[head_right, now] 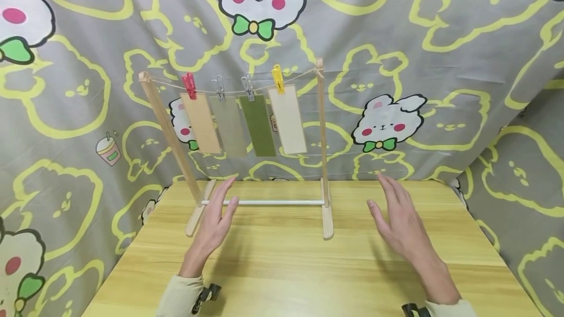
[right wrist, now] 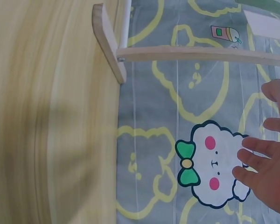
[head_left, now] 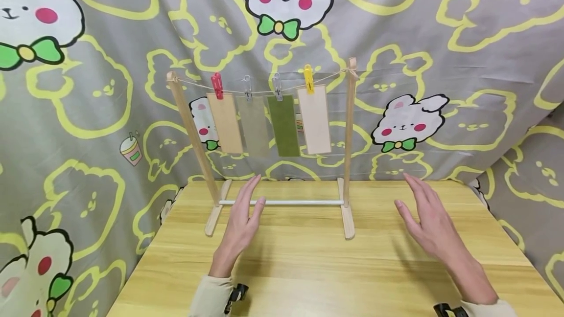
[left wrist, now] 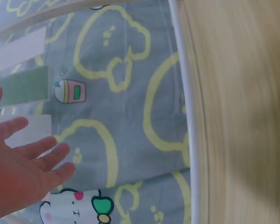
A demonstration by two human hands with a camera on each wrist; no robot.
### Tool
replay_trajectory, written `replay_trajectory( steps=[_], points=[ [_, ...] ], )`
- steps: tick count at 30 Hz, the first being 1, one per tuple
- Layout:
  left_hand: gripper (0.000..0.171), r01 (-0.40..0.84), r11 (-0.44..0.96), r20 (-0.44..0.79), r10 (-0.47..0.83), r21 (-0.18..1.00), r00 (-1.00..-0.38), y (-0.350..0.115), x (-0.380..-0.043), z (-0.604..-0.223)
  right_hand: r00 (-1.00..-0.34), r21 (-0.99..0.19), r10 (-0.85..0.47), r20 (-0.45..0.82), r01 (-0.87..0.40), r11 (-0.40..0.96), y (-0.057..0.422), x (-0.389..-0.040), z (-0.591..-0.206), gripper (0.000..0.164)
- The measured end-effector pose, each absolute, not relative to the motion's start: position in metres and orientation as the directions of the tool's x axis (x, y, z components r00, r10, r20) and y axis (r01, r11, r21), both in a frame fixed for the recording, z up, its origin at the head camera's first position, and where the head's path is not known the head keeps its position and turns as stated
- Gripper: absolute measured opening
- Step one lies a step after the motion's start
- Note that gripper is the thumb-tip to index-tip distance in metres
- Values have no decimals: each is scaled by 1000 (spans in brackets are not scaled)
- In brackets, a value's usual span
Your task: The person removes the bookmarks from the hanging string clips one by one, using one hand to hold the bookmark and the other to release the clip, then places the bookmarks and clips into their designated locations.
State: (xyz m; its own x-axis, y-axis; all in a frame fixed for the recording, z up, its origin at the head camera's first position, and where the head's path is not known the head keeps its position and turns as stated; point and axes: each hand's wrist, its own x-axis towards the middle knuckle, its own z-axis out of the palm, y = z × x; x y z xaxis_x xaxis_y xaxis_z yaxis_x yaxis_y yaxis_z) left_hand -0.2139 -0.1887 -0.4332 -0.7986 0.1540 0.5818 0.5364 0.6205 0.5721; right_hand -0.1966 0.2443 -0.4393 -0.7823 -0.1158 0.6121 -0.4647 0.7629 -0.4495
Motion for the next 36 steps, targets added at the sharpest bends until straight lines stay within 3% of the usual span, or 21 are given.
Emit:
replay_trajectory(
  steps=[23, 36],
  points=[
    [48, 647, 391, 675, 82, 654, -733, -154, -226, -425, -717, -472, -107, 689, -556, 684, 215, -204, -417, 71],
    [47, 667, 315, 683, 74, 675, -727, -128, -234, -405, -602, -407, -102, 792, -644, 648, 198, -213, -391, 66]
  ],
)
